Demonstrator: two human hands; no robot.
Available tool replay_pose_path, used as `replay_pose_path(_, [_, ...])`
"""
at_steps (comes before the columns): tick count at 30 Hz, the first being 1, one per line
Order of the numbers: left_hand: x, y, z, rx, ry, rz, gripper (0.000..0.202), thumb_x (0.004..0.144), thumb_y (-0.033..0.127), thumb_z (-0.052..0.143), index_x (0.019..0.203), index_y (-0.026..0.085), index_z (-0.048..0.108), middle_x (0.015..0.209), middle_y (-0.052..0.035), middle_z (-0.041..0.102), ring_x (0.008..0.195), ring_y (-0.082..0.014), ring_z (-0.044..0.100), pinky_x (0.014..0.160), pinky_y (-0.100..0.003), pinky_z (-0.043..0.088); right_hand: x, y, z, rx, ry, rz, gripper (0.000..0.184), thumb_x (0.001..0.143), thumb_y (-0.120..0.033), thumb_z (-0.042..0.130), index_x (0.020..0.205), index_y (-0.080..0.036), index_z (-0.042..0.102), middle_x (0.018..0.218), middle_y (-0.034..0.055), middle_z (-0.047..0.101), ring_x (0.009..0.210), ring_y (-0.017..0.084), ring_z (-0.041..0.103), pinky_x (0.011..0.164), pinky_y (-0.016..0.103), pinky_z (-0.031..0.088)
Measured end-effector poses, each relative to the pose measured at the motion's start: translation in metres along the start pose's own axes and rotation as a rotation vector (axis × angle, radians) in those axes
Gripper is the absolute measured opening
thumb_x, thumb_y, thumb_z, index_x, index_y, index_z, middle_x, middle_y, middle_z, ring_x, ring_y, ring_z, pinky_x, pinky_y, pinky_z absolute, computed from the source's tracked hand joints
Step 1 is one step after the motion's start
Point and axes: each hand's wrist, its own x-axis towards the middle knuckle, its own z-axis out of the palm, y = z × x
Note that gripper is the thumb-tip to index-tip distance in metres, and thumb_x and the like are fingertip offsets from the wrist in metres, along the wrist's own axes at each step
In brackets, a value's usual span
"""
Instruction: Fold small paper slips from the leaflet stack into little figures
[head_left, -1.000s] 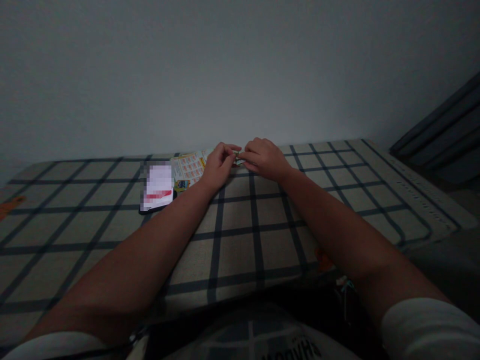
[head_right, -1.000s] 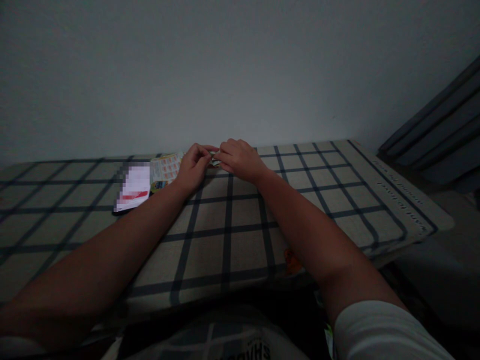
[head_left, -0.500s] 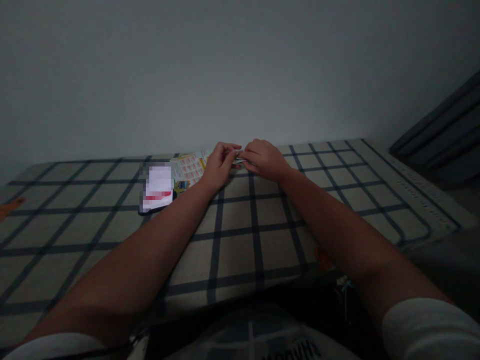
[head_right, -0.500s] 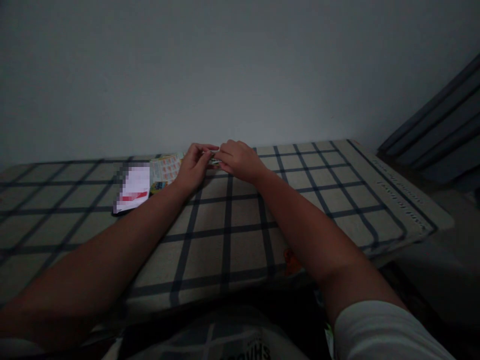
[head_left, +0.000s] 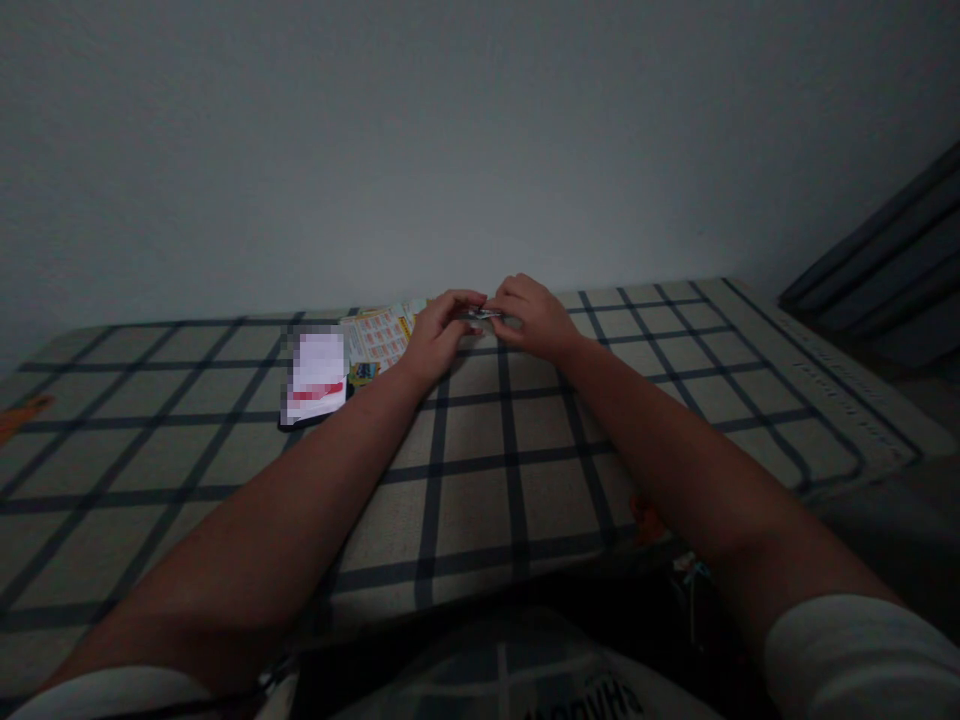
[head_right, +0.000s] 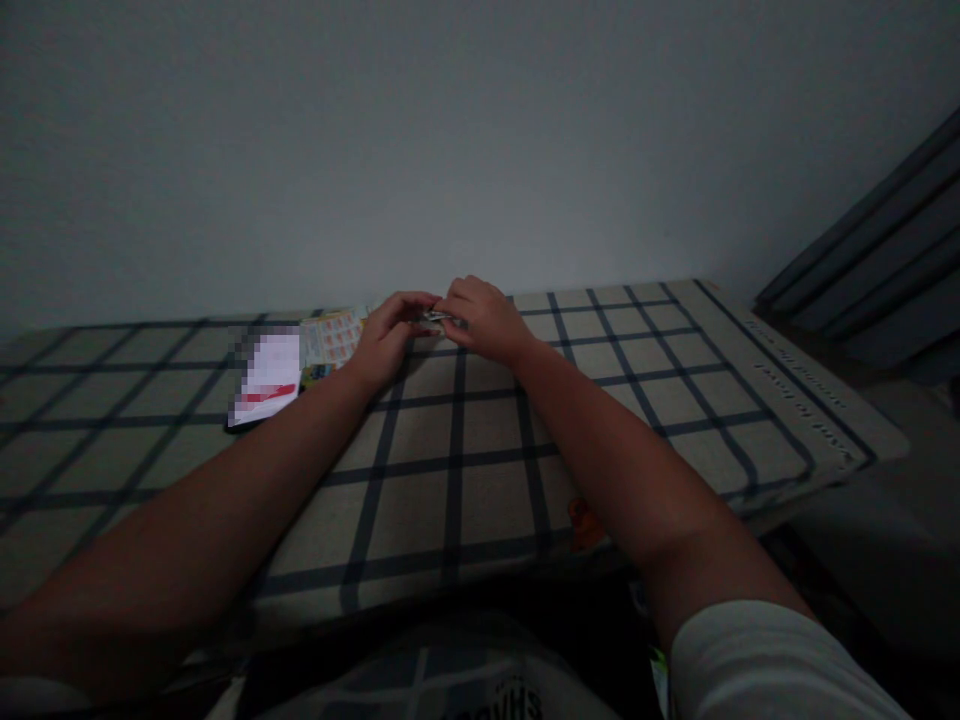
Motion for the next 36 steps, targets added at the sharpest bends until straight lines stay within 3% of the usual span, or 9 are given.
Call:
replay_pose_path(4, [0.002, -0.008, 0.001, 0.111, 0.017, 0.058, 0.034, 0.079, 0.024, 0.067, 0.113, 0.024, 0.071, 0.115, -0.0076, 0.072, 0.111, -0.0251, 0.067, 0.093, -0.041, 0.06, 0.0, 0.002, 0.0, 0.116, 0.035, 0.108, 0.018, 0.096, -0.024, 0.056, 0.104, -0.017, 0.071, 0.091, 0.0077, 0.062, 0.091, 0.023, 0.054, 0.085, 0.038, 0.043])
replay_pose_path(8, [0.003, -0.009, 0.003, 0.107, 0.044, -0.003, 0.037, 0.088, 0.048, 0.069, 0.115, 0.022, 0.072, 0.109, -0.0087, 0.074, 0.096, -0.022, 0.071, 0.079, -0.034, 0.062, 0.001, 0.001, 0.001, 0.304, 0.07, 0.242, 0.022, 0.098, -0.033, 0.056, 0.099, -0.018, 0.071, 0.084, 0.0043, 0.062, 0.081, 0.019, 0.055, 0.078, 0.033, 0.045])
replay_pose_path(11, [0.003, -0.009, 0.003, 0.096, 0.035, -0.051, 0.042, 0.09, 0.056, 0.067, 0.113, 0.021, 0.074, 0.105, -0.0081, 0.076, 0.084, -0.0191, 0.072, 0.075, -0.033, 0.062, 0.002, 0.0, 0.001, 0.439, 0.051, 0.336, 0.027, 0.095, -0.041, 0.059, 0.097, -0.017, 0.072, 0.086, 0.0043, 0.065, 0.08, 0.017, 0.058, 0.073, 0.03, 0.045])
replay_pose_path(19, [0.003, 0.002, 0.004, 0.155, 0.044, -0.044, 0.04, 0.089, 0.054, 0.071, 0.106, 0.02, 0.079, 0.095, -0.0068, 0.079, 0.069, -0.016, 0.071, 0.066, -0.029, 0.06, 0.005, -0.002, -0.002, 0.654, 0.04, 0.544, 0.028, 0.082, -0.044, 0.07, 0.083, -0.016, 0.072, 0.08, 0.003, 0.067, 0.074, 0.015, 0.057, 0.069, 0.029, 0.043])
replay_pose_path(24, [0.005, 0.007, 0.006, 0.022, 0.117, -0.138, 0.049, 0.083, 0.056, 0.076, 0.117, 0.02, 0.078, 0.101, -0.0078, 0.081, 0.073, -0.0175, 0.073, 0.068, -0.032, 0.063, 0.007, -0.001, -0.005, 0.818, 0.102, 0.672, 0.023, 0.079, -0.042, 0.075, 0.076, -0.019, 0.071, 0.077, 0.001, 0.069, 0.077, 0.016, 0.059, 0.076, 0.03, 0.046])
replay_pose_path(36, [0.007, 0.008, 0.004, -0.057, 0.139, -0.219, 0.04, 0.081, 0.054, 0.08, 0.097, 0.017, 0.081, 0.081, -0.0053, 0.078, 0.07, -0.0175, 0.071, 0.073, -0.033, 0.061, 0.005, 0.002, 0.005, 1.136, 0.149, 0.889, 0.022, 0.072, -0.036, 0.082, 0.082, -0.018, 0.072, 0.082, 0.0012, 0.073, 0.076, 0.014, 0.064, 0.075, 0.029, 0.053])
